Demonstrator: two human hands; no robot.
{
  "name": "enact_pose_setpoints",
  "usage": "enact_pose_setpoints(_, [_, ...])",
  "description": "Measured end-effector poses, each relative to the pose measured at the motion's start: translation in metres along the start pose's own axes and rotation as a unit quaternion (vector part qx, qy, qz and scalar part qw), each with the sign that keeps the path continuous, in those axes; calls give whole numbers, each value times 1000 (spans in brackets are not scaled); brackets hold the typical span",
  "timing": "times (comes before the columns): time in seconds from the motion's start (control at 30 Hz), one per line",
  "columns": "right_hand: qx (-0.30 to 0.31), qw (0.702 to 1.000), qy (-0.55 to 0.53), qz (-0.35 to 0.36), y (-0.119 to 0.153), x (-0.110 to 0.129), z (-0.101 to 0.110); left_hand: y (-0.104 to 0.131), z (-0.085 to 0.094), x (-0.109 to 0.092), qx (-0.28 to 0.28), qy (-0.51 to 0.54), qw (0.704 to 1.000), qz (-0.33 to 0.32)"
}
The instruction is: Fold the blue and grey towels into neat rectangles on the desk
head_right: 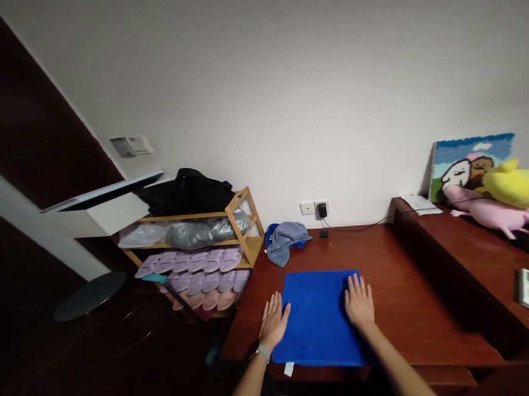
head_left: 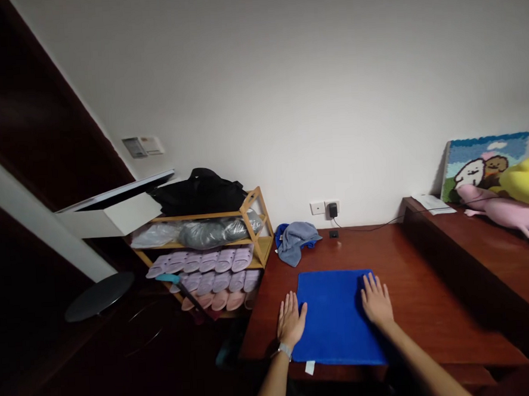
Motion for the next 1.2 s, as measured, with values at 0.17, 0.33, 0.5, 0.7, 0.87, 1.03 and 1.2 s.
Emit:
enact_pose_setpoints(0.17, [-9, 996, -52, 72, 88, 50, -18, -9, 4, 14, 5, 48, 999, 4])
enact_pose_setpoints(0.33, [18, 997, -41, 55, 102, 44, -32, -14, 22, 44, -17, 37, 999, -19])
enact_pose_setpoints(0.5, [7, 998, -37, 51, 67, 9, -39, -18, 25, 82, -108, -49, 993, 19])
enact_pose_setpoints(0.7, [14, 1000, -4, 21, 14, -61, -47, -24, 9, 91, -135, -69, 988, 15])
enact_pose_setpoints(0.87, [48, 998, 25, -5, -30, -130, -41, -25, 9, 92, -133, -69, 989, 16])
enact_pose_setpoints(1.03, [79, 996, 29, -14, -55, -155, -20, -27, 10, 91, -129, -72, 989, 20])
enact_pose_setpoints(1.2, [30, 999, -13, 33, -38, -102, -13, -28, 11, 92, -119, -80, 990, 18])
Point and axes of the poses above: each hand's wrist, its own y-axis away from the middle knuckle, its own z-axis out of the back of the hand, x = y × z, the point moved 6 cm from there along -y, towards the middle knuckle
